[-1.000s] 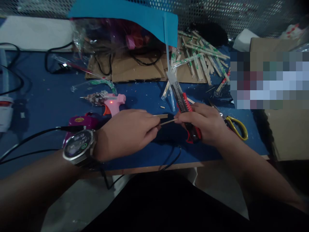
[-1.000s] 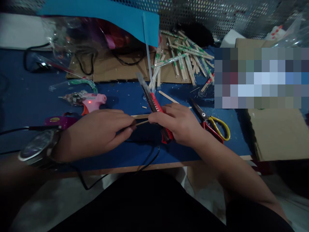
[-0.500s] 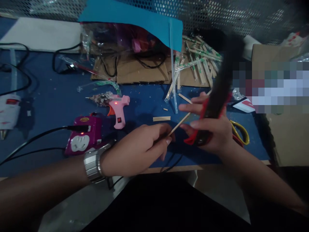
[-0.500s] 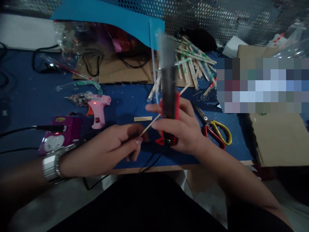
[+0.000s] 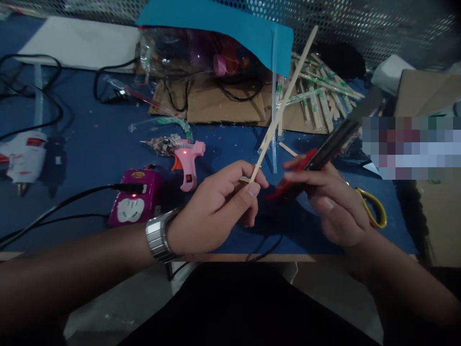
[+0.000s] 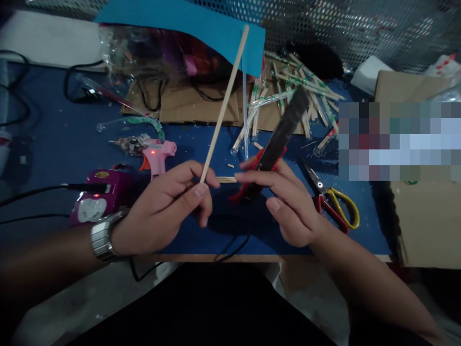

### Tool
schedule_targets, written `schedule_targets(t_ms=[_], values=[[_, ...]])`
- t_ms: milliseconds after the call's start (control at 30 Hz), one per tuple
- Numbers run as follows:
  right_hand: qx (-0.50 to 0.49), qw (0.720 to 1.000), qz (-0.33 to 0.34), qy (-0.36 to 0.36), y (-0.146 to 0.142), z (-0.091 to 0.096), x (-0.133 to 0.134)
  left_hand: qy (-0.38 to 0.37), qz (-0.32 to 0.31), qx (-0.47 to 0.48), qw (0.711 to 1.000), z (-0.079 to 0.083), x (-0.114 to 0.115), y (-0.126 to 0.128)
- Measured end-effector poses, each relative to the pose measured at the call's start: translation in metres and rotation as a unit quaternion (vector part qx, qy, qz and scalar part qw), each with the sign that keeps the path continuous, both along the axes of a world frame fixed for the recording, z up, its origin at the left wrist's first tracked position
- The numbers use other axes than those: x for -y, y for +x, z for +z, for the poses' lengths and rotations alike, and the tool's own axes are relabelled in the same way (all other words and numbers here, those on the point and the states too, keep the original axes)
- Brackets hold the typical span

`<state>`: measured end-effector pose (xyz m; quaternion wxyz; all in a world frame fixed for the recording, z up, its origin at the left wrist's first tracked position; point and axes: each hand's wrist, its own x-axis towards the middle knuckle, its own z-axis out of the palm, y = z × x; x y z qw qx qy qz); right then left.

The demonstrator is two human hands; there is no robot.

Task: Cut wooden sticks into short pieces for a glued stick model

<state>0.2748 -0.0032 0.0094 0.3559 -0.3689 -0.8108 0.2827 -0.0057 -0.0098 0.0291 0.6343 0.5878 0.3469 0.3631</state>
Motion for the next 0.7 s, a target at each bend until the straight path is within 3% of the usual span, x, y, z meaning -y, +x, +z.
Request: schedule_targets(t_ms=[167,300,700], values=[[-0.131,0.987,-0.035,-0.086,-0.005,-0.007,0.004,-0.018,-0.001,0.012,1.000,-0.001,0.000,0.001],[-0.191,0.976,-0.014,-0.100,-0.013,-0.007,0.006,-0.026,-0.003,0.013,1.000,-0.001,0.002,-0.001],[-0.220,0.967,-0.024,-0.125,-0.020,0.002,0.007,0.015,-0.027,-0.003,1.000,-0.003,0.002,-0.004]])
